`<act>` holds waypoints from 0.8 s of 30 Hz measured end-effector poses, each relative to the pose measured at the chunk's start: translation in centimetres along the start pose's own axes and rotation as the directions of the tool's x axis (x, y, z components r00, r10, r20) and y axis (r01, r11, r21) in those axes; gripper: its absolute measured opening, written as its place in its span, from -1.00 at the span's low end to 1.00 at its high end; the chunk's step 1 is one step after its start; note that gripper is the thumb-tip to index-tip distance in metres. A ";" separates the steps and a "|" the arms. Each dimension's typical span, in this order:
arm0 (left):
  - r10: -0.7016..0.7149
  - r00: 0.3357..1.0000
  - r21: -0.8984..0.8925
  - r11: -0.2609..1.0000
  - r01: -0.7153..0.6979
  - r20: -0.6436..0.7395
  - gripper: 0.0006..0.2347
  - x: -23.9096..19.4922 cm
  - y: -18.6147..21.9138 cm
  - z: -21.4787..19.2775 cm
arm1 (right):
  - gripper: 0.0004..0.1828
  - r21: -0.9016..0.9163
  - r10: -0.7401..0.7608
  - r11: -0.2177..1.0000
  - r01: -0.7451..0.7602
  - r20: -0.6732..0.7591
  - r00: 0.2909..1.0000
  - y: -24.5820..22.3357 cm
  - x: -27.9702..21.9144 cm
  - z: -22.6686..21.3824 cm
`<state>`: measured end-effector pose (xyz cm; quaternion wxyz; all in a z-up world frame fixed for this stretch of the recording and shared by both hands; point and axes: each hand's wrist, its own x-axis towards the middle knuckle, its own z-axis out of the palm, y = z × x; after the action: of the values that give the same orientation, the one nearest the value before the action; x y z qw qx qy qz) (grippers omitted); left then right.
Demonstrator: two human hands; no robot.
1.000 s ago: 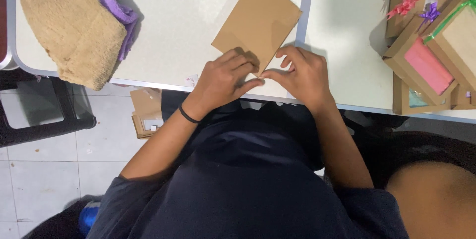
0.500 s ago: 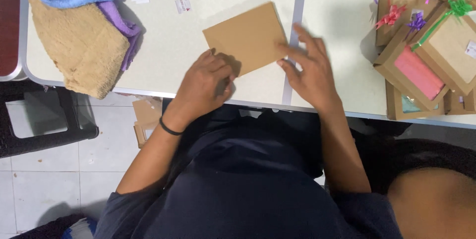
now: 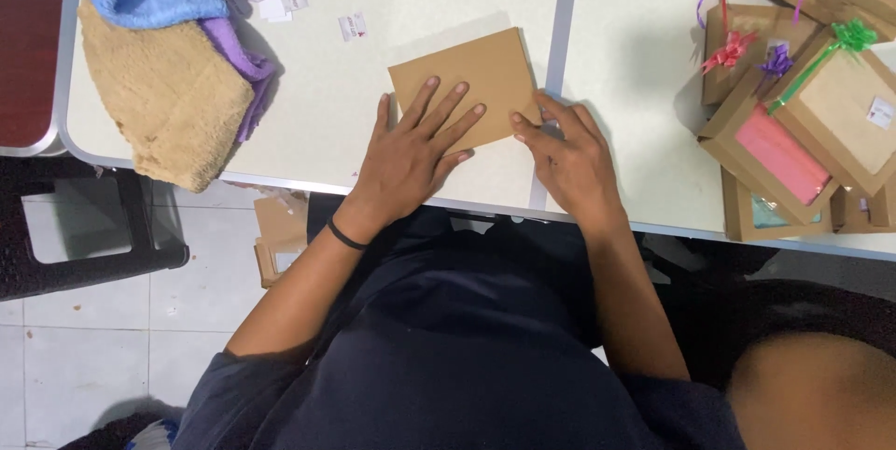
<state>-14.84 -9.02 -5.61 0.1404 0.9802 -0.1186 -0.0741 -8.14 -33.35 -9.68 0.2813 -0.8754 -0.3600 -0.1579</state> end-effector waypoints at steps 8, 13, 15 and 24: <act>0.036 0.995 0.086 0.996 -0.027 -0.096 -0.40 1.1 0.1 -1.1 | -0.77 0.032 -0.046 0.998 0.048 -0.061 0.997 -0.7 0.1 -0.2; 0.072 0.980 -0.110 0.990 -0.094 -0.184 0.01 3.4 0.5 -3.4 | -0.82 0.001 -0.114 0.993 0.114 -0.061 0.992 -2.8 0.2 -1.7; 0.079 0.995 -0.213 0.973 -0.091 -0.063 0.18 4.4 0.7 -4.1 | -0.83 0.019 -0.172 0.984 0.175 -0.114 0.979 -4.2 0.8 -3.2; 0.373 0.835 -0.384 0.759 -0.526 -0.405 -0.26 1.3 2.8 -8.1 | 0.01 0.044 -0.068 0.995 0.089 -0.357 0.932 -4.7 -2.6 -5.9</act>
<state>-12.74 -9.91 2.76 0.4092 0.8545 -0.3077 0.0871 -13.74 -35.60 -4.46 0.3609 -0.8087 -0.3425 -0.3139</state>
